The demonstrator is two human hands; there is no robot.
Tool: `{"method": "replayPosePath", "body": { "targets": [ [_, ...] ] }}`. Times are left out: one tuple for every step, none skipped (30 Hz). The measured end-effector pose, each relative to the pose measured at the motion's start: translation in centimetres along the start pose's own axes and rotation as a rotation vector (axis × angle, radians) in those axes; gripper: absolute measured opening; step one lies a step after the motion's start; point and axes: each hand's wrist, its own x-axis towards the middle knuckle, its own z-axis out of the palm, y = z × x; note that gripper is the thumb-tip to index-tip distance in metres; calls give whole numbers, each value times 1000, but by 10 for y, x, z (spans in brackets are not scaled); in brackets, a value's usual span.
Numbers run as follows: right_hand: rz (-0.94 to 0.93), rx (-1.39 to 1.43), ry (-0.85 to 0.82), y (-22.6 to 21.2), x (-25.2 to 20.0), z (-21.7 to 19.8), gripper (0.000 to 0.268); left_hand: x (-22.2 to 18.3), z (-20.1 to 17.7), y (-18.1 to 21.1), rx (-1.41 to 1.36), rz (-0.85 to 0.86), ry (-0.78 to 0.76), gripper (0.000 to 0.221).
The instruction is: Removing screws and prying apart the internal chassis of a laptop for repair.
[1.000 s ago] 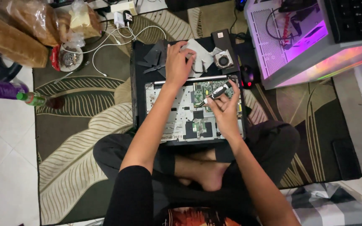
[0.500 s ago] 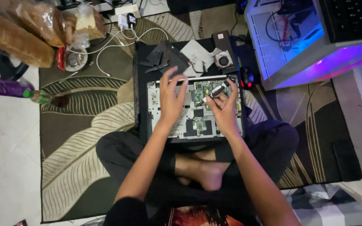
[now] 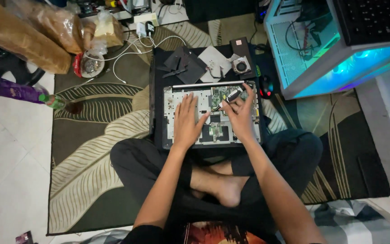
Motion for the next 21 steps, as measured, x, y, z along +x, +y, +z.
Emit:
{"method": "replayPosePath", "body": {
  "targets": [
    [-4, 2, -4, -1, 1, 2, 74, 0, 0, -3, 2, -1, 5, 68],
    [-4, 13, -7, -1, -1, 2, 73, -1, 2, -4, -6, 19, 19, 64],
    [-5, 24, -10, -1, -2, 1, 73, -2, 4, -6, -14, 38, 33, 61],
    [-5, 25, -11, 0, -1, 1, 73, -2, 3, -5, -14, 37, 33, 61],
    [-8, 33, -10, 2, 0, 0, 73, -2, 2, -5, -18, 45, 38, 58],
    [-6, 43, -8, 4, -2, -1, 73, -4, 2, -6, -23, 50, 37, 56],
    [0, 44, -7, 6, -1, -2, 73, -3, 3, -6, -22, 46, 33, 56],
    [-11, 48, 6, 8, -1, -1, 71, -2, 4, -7, -27, 50, 29, 52],
    [-21, 52, 20, 10, -1, -1, 68, -2, 4, -9, -33, 53, 26, 48],
    [-17, 55, 20, 12, -1, -3, 68, -2, 5, -9, -30, 50, 23, 48],
    [-1, 42, 33, 14, -1, -4, 67, -2, 5, -9, -39, 56, 25, 47],
    [13, 26, 47, 16, -1, -6, 66, -2, 5, -10, -51, 63, 28, 46],
    [17, 27, 47, 12, 3, -7, 66, -1, 5, -10, -50, 60, 25, 46],
    [62, 42, 61, 9, 4, -10, 62, -2, 5, -10, -50, 56, 25, 44],
    [106, 57, 76, 6, 6, -12, 59, -2, 6, -10, -50, 52, 24, 42],
    [109, 56, 78, -9, 5, -14, 59, -2, 5, -10, -51, 52, 21, 42],
    [95, 157, 112, -23, 4, -15, 57, -3, 5, -10, -49, 62, 20, 42],
    [81, 257, 146, -37, 3, -17, 58, -2, 5, -10, -48, 71, 21, 41],
    [83, 256, 148, -49, 1, -24, 58, -1, 6, -12, -49, 70, 18, 41],
    [85, 172, 162, -61, -4, -31, 51, -2, 7, -13, -39, 77, 17, 42],
    [87, 88, 176, -73, -8, -37, 46, -3, 8, -15, -29, 84, 16, 42]
  ]
}}
